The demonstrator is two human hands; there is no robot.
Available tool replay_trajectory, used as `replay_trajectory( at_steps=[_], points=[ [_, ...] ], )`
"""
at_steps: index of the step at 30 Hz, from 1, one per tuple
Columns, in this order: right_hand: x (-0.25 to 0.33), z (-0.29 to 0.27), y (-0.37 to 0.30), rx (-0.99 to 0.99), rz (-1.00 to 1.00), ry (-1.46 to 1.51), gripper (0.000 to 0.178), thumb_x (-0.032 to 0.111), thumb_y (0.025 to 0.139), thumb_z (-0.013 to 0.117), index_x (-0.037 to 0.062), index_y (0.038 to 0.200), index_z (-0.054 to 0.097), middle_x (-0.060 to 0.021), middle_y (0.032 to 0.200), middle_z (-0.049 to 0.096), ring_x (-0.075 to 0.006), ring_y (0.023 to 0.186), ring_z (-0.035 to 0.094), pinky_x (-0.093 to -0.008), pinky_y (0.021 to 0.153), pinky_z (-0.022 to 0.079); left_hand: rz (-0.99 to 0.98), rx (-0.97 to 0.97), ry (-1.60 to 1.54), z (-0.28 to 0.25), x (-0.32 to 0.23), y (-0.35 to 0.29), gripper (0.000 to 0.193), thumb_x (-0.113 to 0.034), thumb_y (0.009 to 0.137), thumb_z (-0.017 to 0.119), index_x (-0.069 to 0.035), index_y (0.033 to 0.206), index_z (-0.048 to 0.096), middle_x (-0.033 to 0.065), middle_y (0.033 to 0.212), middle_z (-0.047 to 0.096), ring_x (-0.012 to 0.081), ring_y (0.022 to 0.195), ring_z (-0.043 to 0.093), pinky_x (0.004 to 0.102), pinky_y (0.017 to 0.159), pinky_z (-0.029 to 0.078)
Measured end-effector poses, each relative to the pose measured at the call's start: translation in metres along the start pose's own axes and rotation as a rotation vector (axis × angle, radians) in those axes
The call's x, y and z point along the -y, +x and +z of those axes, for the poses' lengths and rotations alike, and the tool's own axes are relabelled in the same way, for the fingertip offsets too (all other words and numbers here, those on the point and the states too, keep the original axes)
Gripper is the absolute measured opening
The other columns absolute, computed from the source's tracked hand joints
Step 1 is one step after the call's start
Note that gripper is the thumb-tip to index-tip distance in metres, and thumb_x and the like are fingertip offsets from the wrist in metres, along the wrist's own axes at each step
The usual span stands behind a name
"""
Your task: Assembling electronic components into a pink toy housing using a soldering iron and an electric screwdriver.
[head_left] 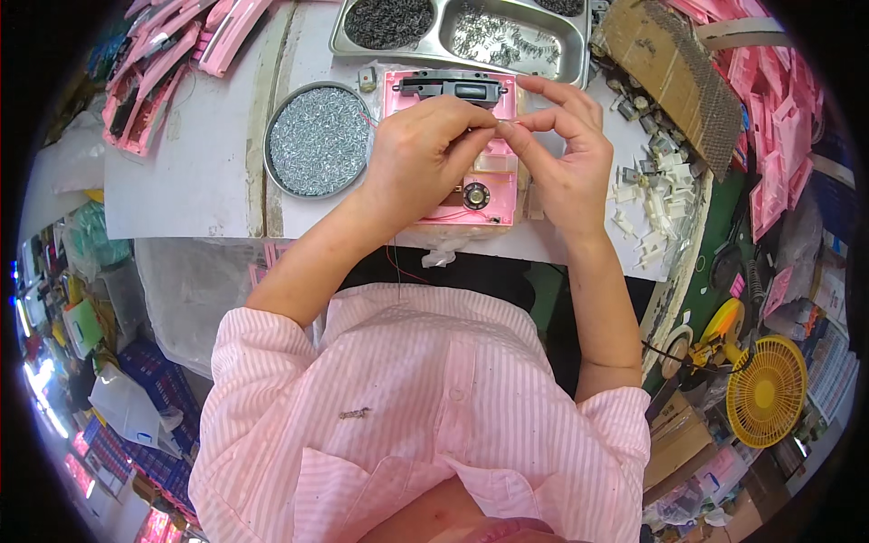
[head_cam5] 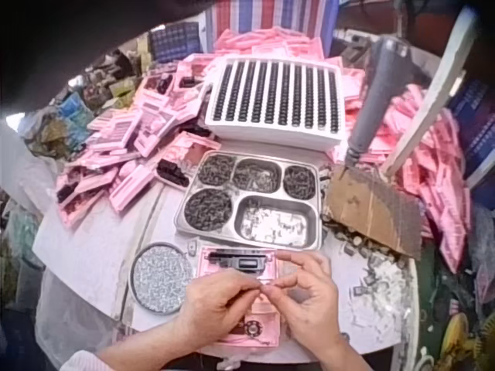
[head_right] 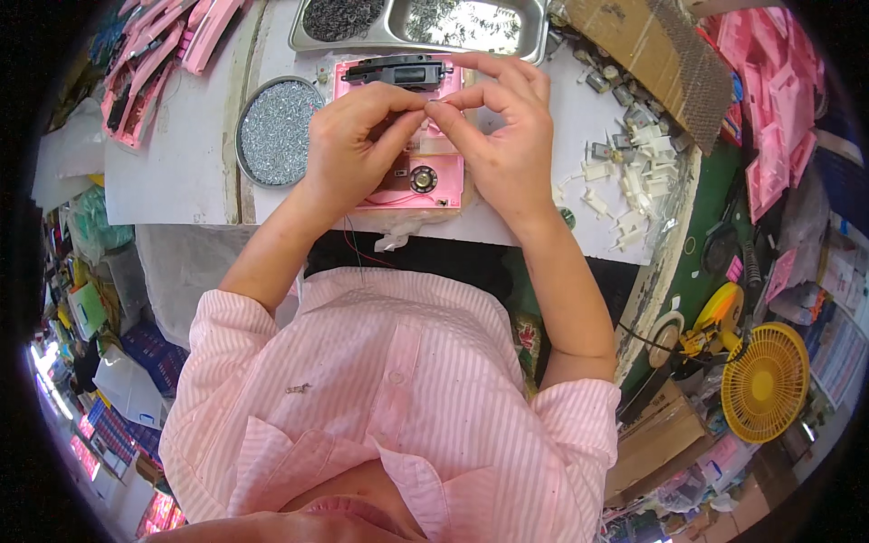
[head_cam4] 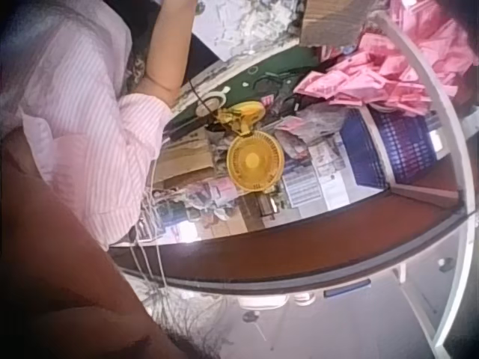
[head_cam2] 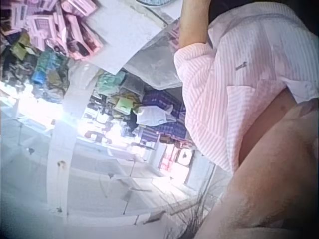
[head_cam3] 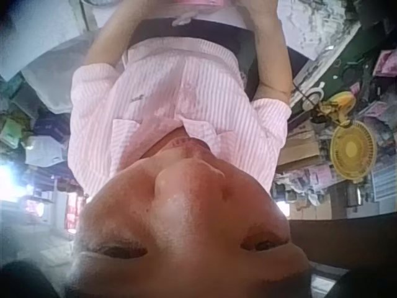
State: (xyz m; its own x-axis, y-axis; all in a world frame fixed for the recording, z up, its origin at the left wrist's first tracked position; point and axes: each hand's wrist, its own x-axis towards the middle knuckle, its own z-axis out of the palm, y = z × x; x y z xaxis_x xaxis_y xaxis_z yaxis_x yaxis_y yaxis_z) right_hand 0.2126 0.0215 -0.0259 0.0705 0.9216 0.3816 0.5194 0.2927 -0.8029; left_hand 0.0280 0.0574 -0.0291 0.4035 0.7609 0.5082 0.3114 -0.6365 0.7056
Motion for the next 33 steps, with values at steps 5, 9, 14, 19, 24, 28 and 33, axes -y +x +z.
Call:
replay_trajectory(
  at_steps=[5,9,14,19,24,28,33],
  points=[
    [0.007,0.014,-0.008,-0.1,-0.052,-0.074,0.01,0.014,0.076,0.082,0.009,0.079,0.073,-0.0025,0.122,0.07,-0.0295,0.116,0.048,-0.0406,0.103,0.038,0.087,-0.018,0.139,0.0,0.001,0.0,0.016,0.0,0.085,0.072,-0.002,0.1,0.071,0.0097,0.087,0.071,0.0237,0.073,0.069,0.0309,0.063,0.055],
    [0.014,0.006,-0.002,-0.151,-0.268,-0.31,0.015,0.014,0.074,0.082,0.0096,0.084,0.072,-0.0036,0.12,0.069,-0.0321,0.114,0.048,-0.0408,0.099,0.041,0.101,0.069,0.096,0.0,0.0,0.007,0.014,0.001,0.085,0.07,-0.001,0.099,0.071,0.0108,0.089,0.07,0.0248,0.074,0.068,0.0321,0.064,0.054],
    [0.015,-0.067,-0.028,-0.135,-0.252,-0.254,0.031,0.015,0.078,0.082,0.0078,0.106,0.072,-0.0059,0.112,0.07,-0.0267,0.101,0.06,-0.0395,0.088,0.05,-0.249,0.256,-0.262,-0.01,-0.001,0.002,0.005,-0.002,0.095,0.062,0.001,0.097,0.066,0.0036,0.083,0.06,0.0085,0.064,0.053,0.0232,0.057,0.042],
    [-0.036,-0.209,-0.127,-0.941,0.438,0.348,0.009,0.012,0.097,0.066,0.0073,0.092,0.06,-0.0004,0.074,0.056,-0.0079,0.06,0.049,-0.0232,0.053,0.038,-0.393,0.199,-0.401,-0.015,0.002,-0.009,0.006,-0.004,0.099,0.061,0.002,0.097,0.064,0.0009,0.087,0.059,0.0067,0.08,0.052,0.0212,0.072,0.042],
    [-0.07,-0.3,-0.182,-1.369,0.54,0.336,0.014,0.017,0.093,0.074,0.0095,0.092,0.062,-0.0003,0.071,0.055,-0.0107,0.058,0.052,-0.0276,0.048,0.04,-0.297,0.205,-0.313,-0.007,0.003,-0.008,0.006,-0.003,0.099,0.059,0.001,0.097,0.061,0.0015,0.084,0.057,0.0073,0.076,0.051,0.0219,0.068,0.042],
    [-0.1,-0.354,-0.198,-1.433,0.567,-0.176,0.02,0.013,0.078,0.086,0.0074,0.088,0.069,-0.0011,0.072,0.06,-0.0118,0.058,0.054,-0.0294,0.053,0.046,-0.196,0.244,-0.139,-0.004,-0.006,0.002,0.007,-0.006,0.097,0.06,0.0,0.096,0.062,0.0026,0.077,0.055,0.0105,0.065,0.052,0.0277,0.059,0.042],
    [-0.047,-0.359,-0.232,-1.518,0.287,0.217,0.025,0.024,0.084,0.06,0.0094,0.07,0.045,-0.0043,0.062,0.045,-0.0179,0.054,0.045,-0.0285,0.049,0.032,0.072,0.117,0.176,0.0,0.009,0.006,0.01,-0.014,0.081,0.073,-0.008,0.087,0.067,0.0053,0.102,0.064,0.0285,0.096,0.057,0.0414,0.086,0.04]
  ],
)
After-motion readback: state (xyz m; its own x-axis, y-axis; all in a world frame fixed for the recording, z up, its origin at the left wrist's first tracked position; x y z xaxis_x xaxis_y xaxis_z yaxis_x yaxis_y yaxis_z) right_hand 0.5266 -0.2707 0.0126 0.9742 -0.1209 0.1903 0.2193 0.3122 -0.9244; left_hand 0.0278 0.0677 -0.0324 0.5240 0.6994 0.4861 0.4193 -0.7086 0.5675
